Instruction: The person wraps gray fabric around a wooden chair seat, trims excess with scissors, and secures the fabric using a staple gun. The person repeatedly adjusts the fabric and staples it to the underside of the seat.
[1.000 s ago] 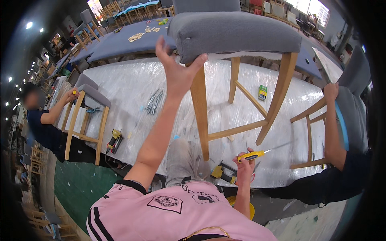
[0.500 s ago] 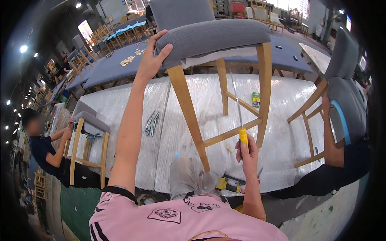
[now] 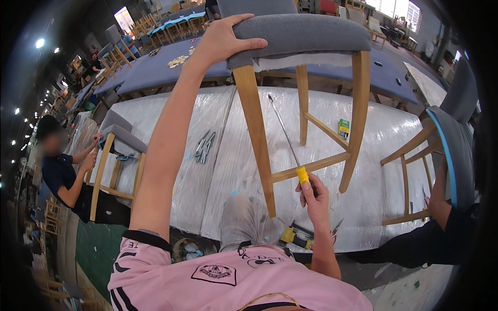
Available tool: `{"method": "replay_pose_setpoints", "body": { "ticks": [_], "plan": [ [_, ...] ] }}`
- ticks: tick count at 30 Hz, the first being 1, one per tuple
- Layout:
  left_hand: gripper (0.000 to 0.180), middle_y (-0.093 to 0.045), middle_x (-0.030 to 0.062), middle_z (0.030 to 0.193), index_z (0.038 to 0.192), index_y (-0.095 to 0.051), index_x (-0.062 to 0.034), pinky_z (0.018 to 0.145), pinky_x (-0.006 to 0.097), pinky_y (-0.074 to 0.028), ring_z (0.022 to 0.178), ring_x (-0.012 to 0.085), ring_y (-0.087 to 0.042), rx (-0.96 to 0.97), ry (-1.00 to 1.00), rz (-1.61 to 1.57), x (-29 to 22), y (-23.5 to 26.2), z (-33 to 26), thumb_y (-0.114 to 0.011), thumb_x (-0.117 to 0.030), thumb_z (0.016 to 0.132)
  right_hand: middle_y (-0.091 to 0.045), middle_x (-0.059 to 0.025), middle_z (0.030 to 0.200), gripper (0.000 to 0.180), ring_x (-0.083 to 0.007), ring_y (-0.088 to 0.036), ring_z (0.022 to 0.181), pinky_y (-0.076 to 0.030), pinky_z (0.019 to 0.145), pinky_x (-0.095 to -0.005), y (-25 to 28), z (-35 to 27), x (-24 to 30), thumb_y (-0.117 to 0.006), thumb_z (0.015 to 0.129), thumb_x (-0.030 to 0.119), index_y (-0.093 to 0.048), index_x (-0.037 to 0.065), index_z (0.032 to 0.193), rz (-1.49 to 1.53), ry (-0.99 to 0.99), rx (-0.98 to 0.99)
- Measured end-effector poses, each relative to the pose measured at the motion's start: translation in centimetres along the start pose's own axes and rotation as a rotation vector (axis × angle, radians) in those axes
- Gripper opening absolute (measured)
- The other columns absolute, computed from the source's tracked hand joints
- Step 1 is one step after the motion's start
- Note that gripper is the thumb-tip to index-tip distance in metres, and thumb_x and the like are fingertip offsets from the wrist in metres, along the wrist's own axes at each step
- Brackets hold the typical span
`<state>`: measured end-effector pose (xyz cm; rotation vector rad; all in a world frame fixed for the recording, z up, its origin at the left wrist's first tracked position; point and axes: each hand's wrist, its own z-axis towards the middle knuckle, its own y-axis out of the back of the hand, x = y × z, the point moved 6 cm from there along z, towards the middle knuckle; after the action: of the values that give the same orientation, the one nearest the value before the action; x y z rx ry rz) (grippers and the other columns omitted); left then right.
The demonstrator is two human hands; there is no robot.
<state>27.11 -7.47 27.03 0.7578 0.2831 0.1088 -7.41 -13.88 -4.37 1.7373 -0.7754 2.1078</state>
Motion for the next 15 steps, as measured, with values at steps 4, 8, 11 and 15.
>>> {"method": "replay_pose_setpoints", "body": {
  "ticks": [4, 8, 11, 15],
  "plan": [
    [0.086, -0.073, 0.0153, 0.123, 0.143, -0.064, -0.0156, 0.101, 0.040, -0.054, 0.113, 0.0282, -0.070, 0.077, 0.015, 0.023, 0.8, -0.1, 0.4, -0.081, -0.068, 0.077, -0.069, -0.0070, 0.092, 0.040, -0.0033, -0.049, 0.057, -0.039, 0.050, -0.0199, -0.2, -0.5, -0.3, -0.064, 0.104, 0.022, -0.058, -0.001, 0.137, 0.017, -0.028, 0.008],
    [0.085, -0.065, 0.0154, 0.137, 0.153, -0.053, -0.0222, 0.102, 0.042, -0.053, 0.124, 0.0297, -0.064, 0.173, -0.053, -0.084, 2.9, 0.1, 0.3, -0.073, -0.068, 0.085, -0.070, -0.0086, 0.097, 0.042, -0.0039, -0.049, 0.057, -0.039, 0.050, -0.0196, 0.2, 0.1, 2.1, -0.066, 0.103, 0.022, -0.057, -0.001, 0.137, -0.002, 0.066, -0.007],
    [0.089, -0.039, 0.0194, 0.160, 0.159, -0.036, -0.0106, 0.117, 0.043, -0.037, 0.146, 0.0317, -0.042, 0.398, -0.049, -0.053, 2.2, 1.1, -0.6, -0.068, -0.061, 0.093, -0.070, -0.0091, 0.099, 0.043, -0.0035, -0.049, 0.057, -0.039, 0.050, -0.0190, 0.5, 0.8, 4.8, -0.066, 0.103, 0.023, -0.056, 0.001, 0.139, -0.033, 0.121, 0.013],
    [0.105, -0.025, 0.0285, 0.165, 0.163, -0.014, 0.0010, 0.126, 0.042, -0.025, 0.153, 0.0365, -0.029, 0.599, -0.134, -0.007, -1.6, 3.3, -0.5, -0.071, -0.053, 0.094, -0.069, -0.0080, 0.096, 0.046, -0.0010, -0.045, 0.056, -0.035, 0.048, -0.0181, -1.0, 1.7, 8.0, -0.065, 0.104, 0.025, -0.054, 0.004, 0.144, -0.071, 0.171, 0.043]
  ]
}}
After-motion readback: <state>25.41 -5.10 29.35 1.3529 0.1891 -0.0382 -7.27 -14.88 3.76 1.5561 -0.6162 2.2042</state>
